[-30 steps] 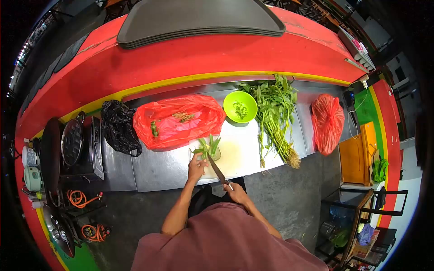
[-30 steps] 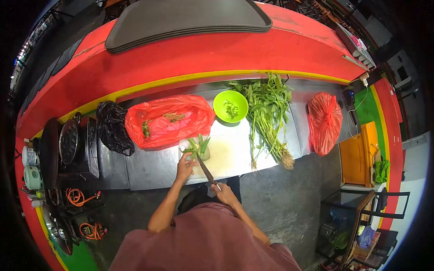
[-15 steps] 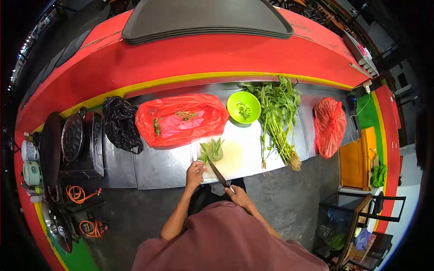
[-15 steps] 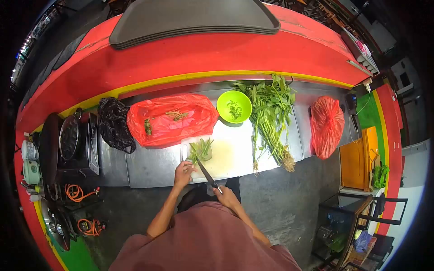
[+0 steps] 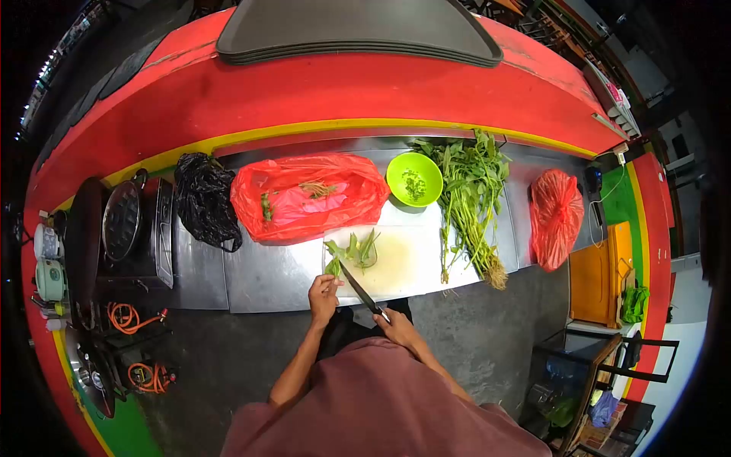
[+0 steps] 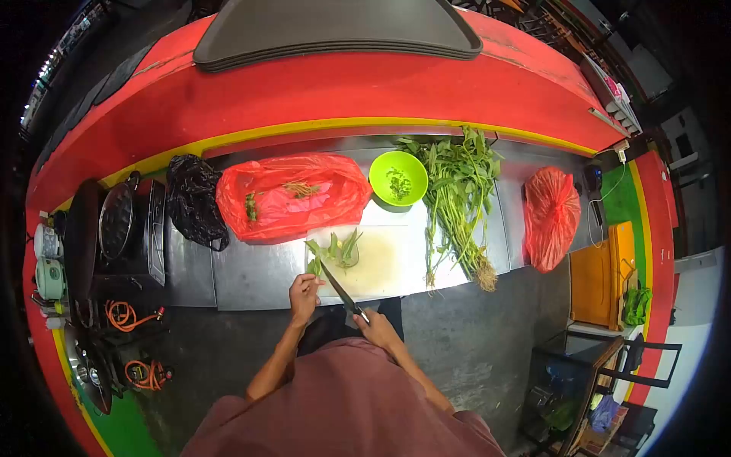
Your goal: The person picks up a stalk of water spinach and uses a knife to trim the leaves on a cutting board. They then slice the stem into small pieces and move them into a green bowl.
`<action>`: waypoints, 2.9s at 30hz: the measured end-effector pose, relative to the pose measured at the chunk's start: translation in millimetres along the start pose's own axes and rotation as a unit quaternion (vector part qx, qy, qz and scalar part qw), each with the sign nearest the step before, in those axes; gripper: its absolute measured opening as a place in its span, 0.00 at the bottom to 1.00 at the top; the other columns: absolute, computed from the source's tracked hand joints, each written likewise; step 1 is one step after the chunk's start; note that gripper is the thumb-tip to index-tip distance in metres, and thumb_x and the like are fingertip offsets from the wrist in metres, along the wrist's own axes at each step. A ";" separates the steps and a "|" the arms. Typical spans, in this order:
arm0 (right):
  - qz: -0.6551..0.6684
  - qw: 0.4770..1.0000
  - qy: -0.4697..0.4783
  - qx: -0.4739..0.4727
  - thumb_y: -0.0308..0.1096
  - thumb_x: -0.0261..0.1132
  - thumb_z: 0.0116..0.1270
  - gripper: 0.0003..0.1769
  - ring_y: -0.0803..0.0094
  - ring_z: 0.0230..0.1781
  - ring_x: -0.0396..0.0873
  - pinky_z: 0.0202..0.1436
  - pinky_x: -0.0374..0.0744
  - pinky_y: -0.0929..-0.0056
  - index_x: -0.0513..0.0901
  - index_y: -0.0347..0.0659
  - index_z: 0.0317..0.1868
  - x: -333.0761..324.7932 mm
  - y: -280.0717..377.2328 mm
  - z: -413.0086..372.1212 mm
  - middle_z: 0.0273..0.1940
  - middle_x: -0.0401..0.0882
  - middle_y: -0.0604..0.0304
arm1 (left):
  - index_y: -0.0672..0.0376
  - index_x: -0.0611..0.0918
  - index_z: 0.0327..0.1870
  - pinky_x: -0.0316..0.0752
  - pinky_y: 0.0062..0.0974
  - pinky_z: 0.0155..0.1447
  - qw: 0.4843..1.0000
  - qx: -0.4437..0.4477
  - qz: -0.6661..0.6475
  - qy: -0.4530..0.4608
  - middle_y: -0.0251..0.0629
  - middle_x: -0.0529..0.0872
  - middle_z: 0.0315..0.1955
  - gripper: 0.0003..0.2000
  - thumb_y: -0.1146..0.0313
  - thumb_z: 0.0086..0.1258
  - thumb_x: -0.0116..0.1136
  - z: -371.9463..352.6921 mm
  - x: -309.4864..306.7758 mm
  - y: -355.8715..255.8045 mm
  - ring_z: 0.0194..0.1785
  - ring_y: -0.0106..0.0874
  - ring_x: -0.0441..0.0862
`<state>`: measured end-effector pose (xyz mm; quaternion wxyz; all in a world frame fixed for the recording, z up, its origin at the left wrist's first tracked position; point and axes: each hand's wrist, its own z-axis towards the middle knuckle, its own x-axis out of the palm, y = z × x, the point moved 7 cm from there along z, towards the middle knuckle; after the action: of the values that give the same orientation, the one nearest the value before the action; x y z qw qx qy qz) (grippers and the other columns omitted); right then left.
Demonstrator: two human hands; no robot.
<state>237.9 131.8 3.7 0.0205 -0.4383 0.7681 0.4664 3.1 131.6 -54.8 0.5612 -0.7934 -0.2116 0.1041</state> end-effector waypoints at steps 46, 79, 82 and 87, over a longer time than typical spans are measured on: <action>-0.221 0.974 -0.048 0.024 0.46 0.54 0.80 0.21 0.32 0.39 0.87 0.43 0.86 0.41 0.73 0.31 0.48 10.8 0.7 -0.7 0.38 0.86 0.32 | 0.69 0.78 0.63 0.83 0.23 0.37 0.974 -0.199 0.020 0.111 0.48 0.91 0.49 0.19 0.63 0.81 0.58 0.9 5.3 17.7 0.34 0.33 0.91; 0.099 0.992 0.062 0.044 0.53 0.59 0.80 0.27 0.68 0.34 0.76 0.41 0.75 0.60 0.83 0.31 0.43 5.5 -5.7 3.8 0.30 0.81 0.56 | 0.69 0.85 0.44 0.85 0.27 0.44 0.982 0.028 0.111 -0.151 0.49 0.93 0.39 0.11 0.84 0.61 0.68 31.9 19.3 20.4 0.40 0.32 0.92; 0.187 0.969 0.128 0.097 0.53 0.59 0.80 0.26 0.76 0.31 0.71 0.35 0.71 0.69 0.85 0.34 0.42 16.6 -17.3 7.8 0.28 0.77 0.64 | 0.68 0.85 0.44 0.85 0.26 0.47 0.981 0.051 0.109 -0.149 0.48 0.93 0.40 0.11 0.85 0.60 0.69 27.7 19.8 16.3 0.44 0.32 0.91; 0.183 0.975 0.115 0.054 0.51 0.59 0.81 0.24 0.78 0.23 0.67 0.28 0.67 0.71 0.85 0.36 0.42 8.1 -1.6 6.5 0.24 0.72 0.68 | 0.68 0.85 0.44 0.85 0.27 0.46 0.973 0.100 0.138 -0.153 0.47 0.92 0.39 0.10 0.84 0.61 0.69 24.5 17.1 9.4 0.41 0.32 0.92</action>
<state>231.6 131.0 -4.6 -0.1300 -0.3392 0.8565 0.3667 10.6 157.5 -70.9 0.5786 -0.7296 -0.1723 0.3213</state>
